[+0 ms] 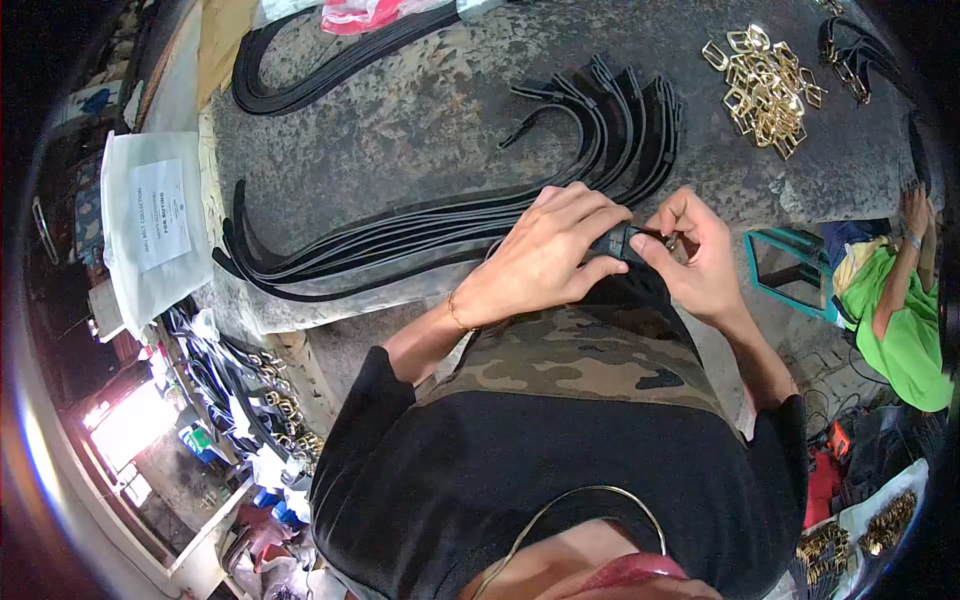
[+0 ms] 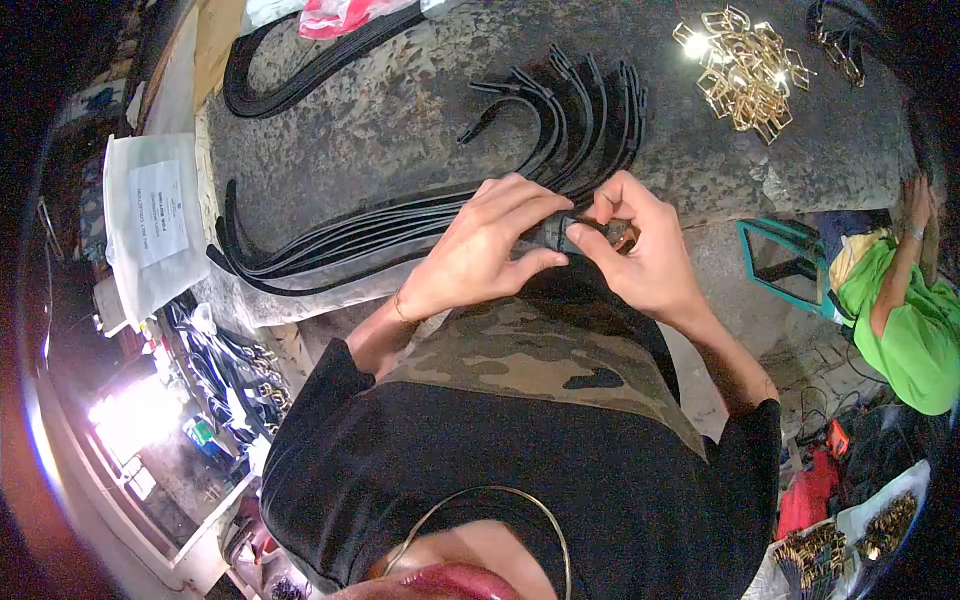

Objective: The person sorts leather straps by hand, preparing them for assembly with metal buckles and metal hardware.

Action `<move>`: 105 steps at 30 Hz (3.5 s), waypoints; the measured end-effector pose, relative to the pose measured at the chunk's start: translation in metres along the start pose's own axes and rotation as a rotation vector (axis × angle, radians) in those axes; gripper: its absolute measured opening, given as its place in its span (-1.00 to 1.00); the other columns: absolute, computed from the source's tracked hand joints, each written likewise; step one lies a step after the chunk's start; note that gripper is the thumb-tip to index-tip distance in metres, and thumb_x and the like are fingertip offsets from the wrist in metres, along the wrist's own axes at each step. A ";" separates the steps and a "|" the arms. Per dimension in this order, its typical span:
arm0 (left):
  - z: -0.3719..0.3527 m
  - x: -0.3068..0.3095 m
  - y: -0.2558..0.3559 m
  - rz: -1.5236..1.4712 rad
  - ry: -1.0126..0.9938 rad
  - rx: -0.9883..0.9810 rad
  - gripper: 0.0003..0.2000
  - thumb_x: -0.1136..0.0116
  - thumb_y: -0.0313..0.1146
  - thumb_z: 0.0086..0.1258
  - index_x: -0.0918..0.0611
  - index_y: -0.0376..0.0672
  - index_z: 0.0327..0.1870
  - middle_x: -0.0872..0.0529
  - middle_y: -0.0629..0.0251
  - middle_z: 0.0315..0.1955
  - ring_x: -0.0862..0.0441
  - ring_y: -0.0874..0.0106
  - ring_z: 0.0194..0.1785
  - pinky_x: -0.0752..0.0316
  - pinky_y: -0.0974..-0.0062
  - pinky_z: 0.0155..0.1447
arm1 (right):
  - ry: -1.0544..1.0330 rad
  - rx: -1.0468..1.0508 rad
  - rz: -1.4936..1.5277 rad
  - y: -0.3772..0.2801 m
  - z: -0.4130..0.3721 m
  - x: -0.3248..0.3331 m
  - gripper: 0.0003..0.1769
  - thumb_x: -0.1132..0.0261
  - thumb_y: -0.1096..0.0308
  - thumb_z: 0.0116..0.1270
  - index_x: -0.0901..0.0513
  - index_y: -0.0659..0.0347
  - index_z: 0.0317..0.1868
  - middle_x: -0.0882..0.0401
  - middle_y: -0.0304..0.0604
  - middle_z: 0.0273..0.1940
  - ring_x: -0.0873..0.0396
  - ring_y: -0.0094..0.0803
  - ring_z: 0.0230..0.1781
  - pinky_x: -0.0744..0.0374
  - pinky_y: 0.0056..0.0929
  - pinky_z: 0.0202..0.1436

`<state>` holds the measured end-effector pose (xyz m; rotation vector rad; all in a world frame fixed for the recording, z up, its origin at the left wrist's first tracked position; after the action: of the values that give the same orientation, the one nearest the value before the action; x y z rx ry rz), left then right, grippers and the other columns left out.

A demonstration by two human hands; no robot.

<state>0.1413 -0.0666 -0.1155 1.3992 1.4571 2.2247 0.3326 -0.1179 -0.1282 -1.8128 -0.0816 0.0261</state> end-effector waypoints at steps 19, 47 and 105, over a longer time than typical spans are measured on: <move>0.008 -0.012 0.003 0.105 -0.001 -0.088 -0.55 -0.33 -0.43 0.11 -0.48 -0.44 0.00 -0.50 -0.03 -0.19 -0.45 0.02 -0.08 -0.42 0.20 0.01 | -0.137 0.041 -0.244 -0.004 0.027 0.011 -0.55 -0.36 0.56 0.12 -0.17 0.23 -0.61 -0.11 -0.36 -0.63 -0.11 -0.64 -0.52 -0.18 -0.48 -0.51; 0.006 -0.005 -0.024 -0.768 -0.391 0.609 -0.77 -0.17 -0.32 0.46 -0.63 -0.32 -0.06 -0.70 0.35 -0.37 -0.52 0.66 -0.38 -0.41 0.65 -0.32 | -0.401 -0.129 0.154 0.009 0.021 0.020 -0.83 -0.32 0.43 0.35 -0.48 0.24 -0.15 -0.49 -0.40 -0.37 -0.41 -0.72 -0.38 -0.39 -0.64 -0.34; -0.026 -0.017 -0.013 -0.487 -0.084 0.288 -0.71 -0.11 -0.26 0.47 -0.62 -0.34 -0.38 -0.63 0.26 -0.62 -0.55 0.51 -0.50 -0.44 0.44 -0.35 | -0.535 0.360 -0.569 -0.062 0.047 0.023 -0.74 -0.38 0.40 0.22 -0.65 0.41 -0.14 -0.68 0.04 -0.29 -0.69 -0.16 -0.29 -0.56 -0.30 -0.26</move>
<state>0.1267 -0.0858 -0.1389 1.0352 1.8983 1.6915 0.3502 -0.0559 -0.0787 -1.3305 -0.9099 0.1128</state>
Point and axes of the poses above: each hand's wrist, its own z-axis towards the middle knuckle, its own x-axis out of the back of the hand, y = z × x, the point moved 1 cm from there along z, towards the middle knuckle
